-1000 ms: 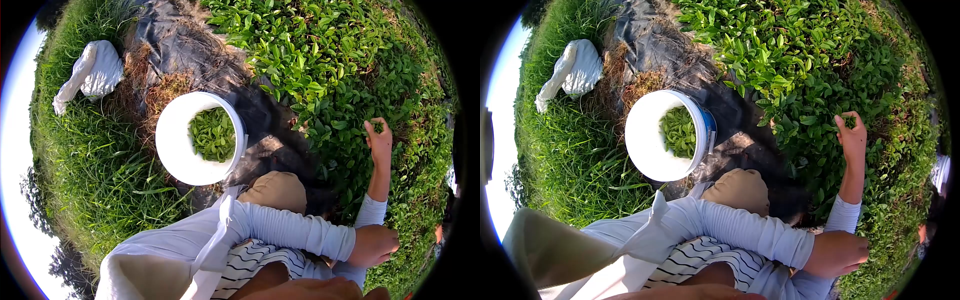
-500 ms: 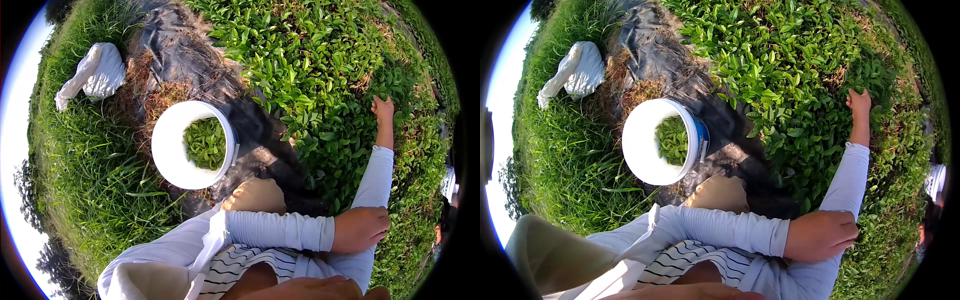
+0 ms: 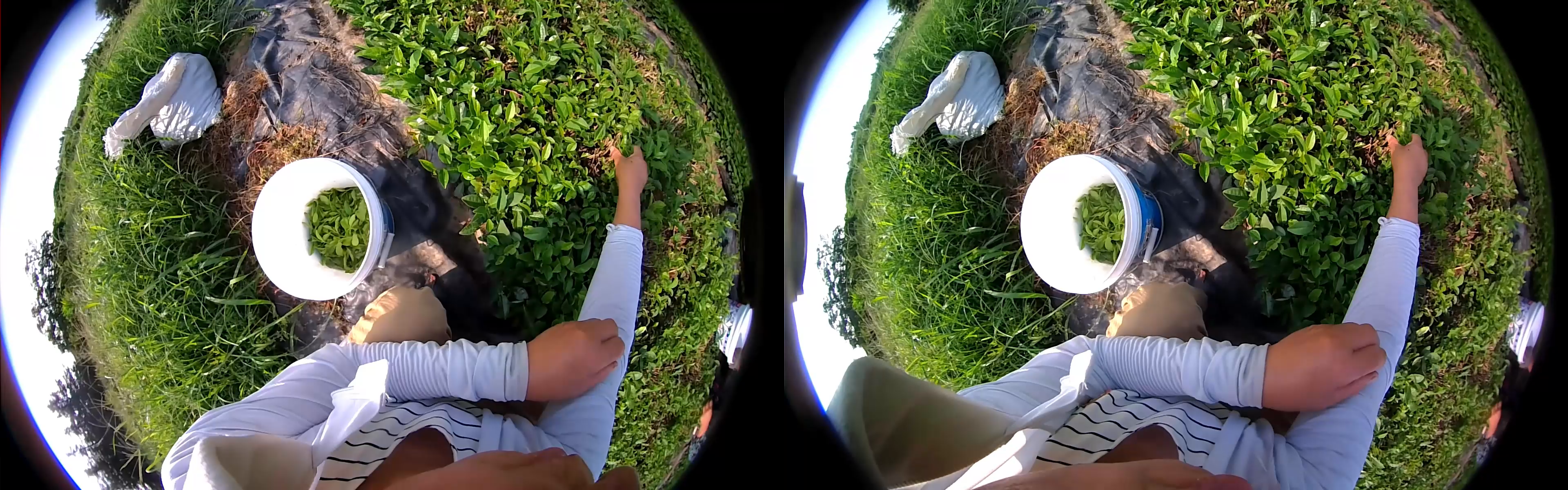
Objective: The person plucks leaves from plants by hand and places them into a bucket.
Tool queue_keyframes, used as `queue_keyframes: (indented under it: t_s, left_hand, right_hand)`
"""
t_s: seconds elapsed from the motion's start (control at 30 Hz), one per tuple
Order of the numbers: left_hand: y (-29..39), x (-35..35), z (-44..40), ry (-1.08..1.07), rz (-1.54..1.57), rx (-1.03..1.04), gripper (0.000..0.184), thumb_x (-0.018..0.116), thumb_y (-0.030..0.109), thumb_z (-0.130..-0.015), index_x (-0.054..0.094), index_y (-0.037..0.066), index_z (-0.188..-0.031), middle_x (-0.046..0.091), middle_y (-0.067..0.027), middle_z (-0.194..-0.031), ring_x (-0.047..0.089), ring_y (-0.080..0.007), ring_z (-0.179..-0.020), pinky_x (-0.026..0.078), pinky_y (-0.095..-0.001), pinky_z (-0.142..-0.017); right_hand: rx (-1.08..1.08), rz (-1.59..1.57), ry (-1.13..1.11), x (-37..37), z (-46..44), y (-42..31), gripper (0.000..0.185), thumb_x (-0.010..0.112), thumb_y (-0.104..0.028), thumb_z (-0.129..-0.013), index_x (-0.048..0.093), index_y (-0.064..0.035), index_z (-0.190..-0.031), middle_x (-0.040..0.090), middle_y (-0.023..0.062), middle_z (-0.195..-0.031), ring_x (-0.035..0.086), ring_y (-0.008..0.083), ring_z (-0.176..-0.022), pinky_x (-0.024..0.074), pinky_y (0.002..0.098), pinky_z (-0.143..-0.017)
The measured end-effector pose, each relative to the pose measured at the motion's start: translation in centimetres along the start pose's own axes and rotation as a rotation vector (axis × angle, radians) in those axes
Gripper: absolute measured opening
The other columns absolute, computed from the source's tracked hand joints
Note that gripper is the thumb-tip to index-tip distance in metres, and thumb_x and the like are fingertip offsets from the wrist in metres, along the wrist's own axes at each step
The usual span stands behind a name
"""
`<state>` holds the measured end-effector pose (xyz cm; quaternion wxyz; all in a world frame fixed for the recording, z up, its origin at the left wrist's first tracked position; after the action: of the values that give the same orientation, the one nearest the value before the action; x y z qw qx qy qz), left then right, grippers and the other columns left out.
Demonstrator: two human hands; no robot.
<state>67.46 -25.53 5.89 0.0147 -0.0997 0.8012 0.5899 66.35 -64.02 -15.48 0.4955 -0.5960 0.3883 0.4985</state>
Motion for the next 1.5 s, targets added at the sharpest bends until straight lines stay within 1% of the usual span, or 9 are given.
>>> queue_keyframes:
  t_s: [0.07,0.13,0.3,0.37,0.63,0.87,1.07,1.2,1.5]
  left_hand:
    - [-0.1,0.0,-0.1,0.012,-0.001,0.003,0.013,0.060,0.009,-0.079,0.050,0.002,-0.084,0.048,-0.0124,-0.081,0.055,-0.0303,-0.068,0.047,-0.0386,-0.058]
    - [-0.3,0.1,0.1,0.000,0.023,-0.004,0.014,0.061,0.008,-0.078,0.050,0.002,-0.084,0.048,-0.0119,-0.081,0.055,-0.0297,-0.068,0.047,-0.0385,-0.058]
    - [-0.1,1.0,0.5,-0.016,0.003,-0.013,0.013,0.061,0.010,-0.077,0.052,0.002,-0.084,0.047,-0.0104,-0.081,0.056,-0.0263,-0.066,0.048,-0.0353,-0.055]
    - [-0.5,0.7,-0.1,-0.021,-0.021,0.008,0.013,0.061,0.010,-0.078,0.052,0.002,-0.083,0.047,-0.0103,-0.081,0.056,-0.0260,-0.066,0.048,-0.0348,-0.054]
    - [-0.2,-1.4,-0.6,0.116,-0.029,0.039,0.012,0.060,0.007,-0.077,0.052,0.001,-0.083,0.047,-0.0112,-0.080,0.055,-0.0269,-0.066,0.047,-0.0351,-0.055]
    - [-0.4,-0.9,0.3,0.071,-0.017,0.050,0.012,0.061,0.009,-0.077,0.052,0.001,-0.082,0.046,-0.0100,-0.079,0.053,-0.0259,-0.066,0.047,-0.0346,-0.056]
    - [-0.3,-1.8,0.4,0.046,0.040,0.014,0.011,0.060,0.009,-0.078,0.053,0.002,-0.082,0.047,-0.0103,-0.080,0.054,-0.0259,-0.068,0.047,-0.0353,-0.056]
    - [-0.1,-2.0,0.6,0.034,0.082,-0.006,0.013,0.060,0.008,-0.077,0.052,0.001,-0.082,0.047,-0.0118,-0.080,0.055,-0.0273,-0.068,0.047,-0.0364,-0.057]
    - [0.0,-2.7,0.6,0.041,0.078,0.017,0.014,0.060,0.008,-0.076,0.050,0.001,-0.082,0.047,-0.0116,-0.081,0.054,-0.0268,-0.069,0.047,-0.0367,-0.057]
  right_hand:
    - [-0.135,0.062,0.106,1.3,-0.9,1.6,0.076,0.063,-0.042,-0.085,0.030,-0.0014,-0.139,0.060,0.0138,-0.086,0.059,0.0206,-0.069,0.0474,0.0302,-0.053]
    - [0.228,-0.537,-0.094,-1.2,2.7,0.5,0.072,0.065,-0.030,-0.086,0.029,-0.0005,-0.140,0.059,0.0123,-0.085,0.057,0.0175,-0.067,0.0453,0.0287,-0.052]
    - [0.235,-1.345,-0.334,-5.8,9.6,-2.7,0.079,0.069,-0.013,-0.083,0.019,0.0015,-0.143,0.057,0.0046,-0.084,0.053,0.0113,-0.064,0.0417,0.0258,-0.053]
    - [0.204,-1.156,-0.415,-2.1,7.3,-2.6,0.058,0.070,-0.013,-0.081,0.039,-0.0060,-0.129,0.057,0.0034,-0.089,0.053,0.0117,-0.065,0.0428,0.0261,-0.054]
    - [0.000,-0.584,-0.264,-0.9,1.5,-9.9,0.070,0.075,-0.027,-0.077,0.040,-0.0087,-0.134,0.060,0.0102,-0.099,0.057,0.0158,-0.073,0.0462,0.0285,-0.054]
    - [0.287,-1.548,-0.377,-1.2,7.7,-7.2,0.039,0.071,-0.020,-0.082,0.056,-0.0007,-0.111,0.059,0.0045,-0.082,0.049,0.0089,-0.060,0.0368,0.0213,-0.046]
    - [0.092,-1.038,-0.308,-2.0,8.4,-11.5,0.064,0.076,-0.021,-0.076,0.041,-0.0016,-0.127,0.061,0.0043,-0.083,0.052,0.0095,-0.061,0.0413,0.0226,-0.050]
    - [-0.181,-1.124,-0.332,-0.7,7.4,-14.2,0.031,0.069,-0.010,-0.081,0.051,-0.0020,-0.105,0.058,0.0013,-0.078,0.053,0.0074,-0.059,0.0393,0.0219,-0.048]
    - [0.207,-1.433,-0.387,-3.9,8.0,-10.7,0.033,0.070,-0.014,-0.082,0.056,-0.0081,-0.111,0.058,0.0009,-0.086,0.051,0.0085,-0.063,0.0402,0.0217,-0.053]
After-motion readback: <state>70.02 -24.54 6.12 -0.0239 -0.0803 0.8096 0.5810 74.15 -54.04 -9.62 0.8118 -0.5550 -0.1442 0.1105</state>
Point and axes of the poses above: each hand's wrist, its own z-axis away from the middle knuckle, its own x-axis out of the palm, y = z × x, the point moved 1 cm from there along -z, towards the middle knuckle
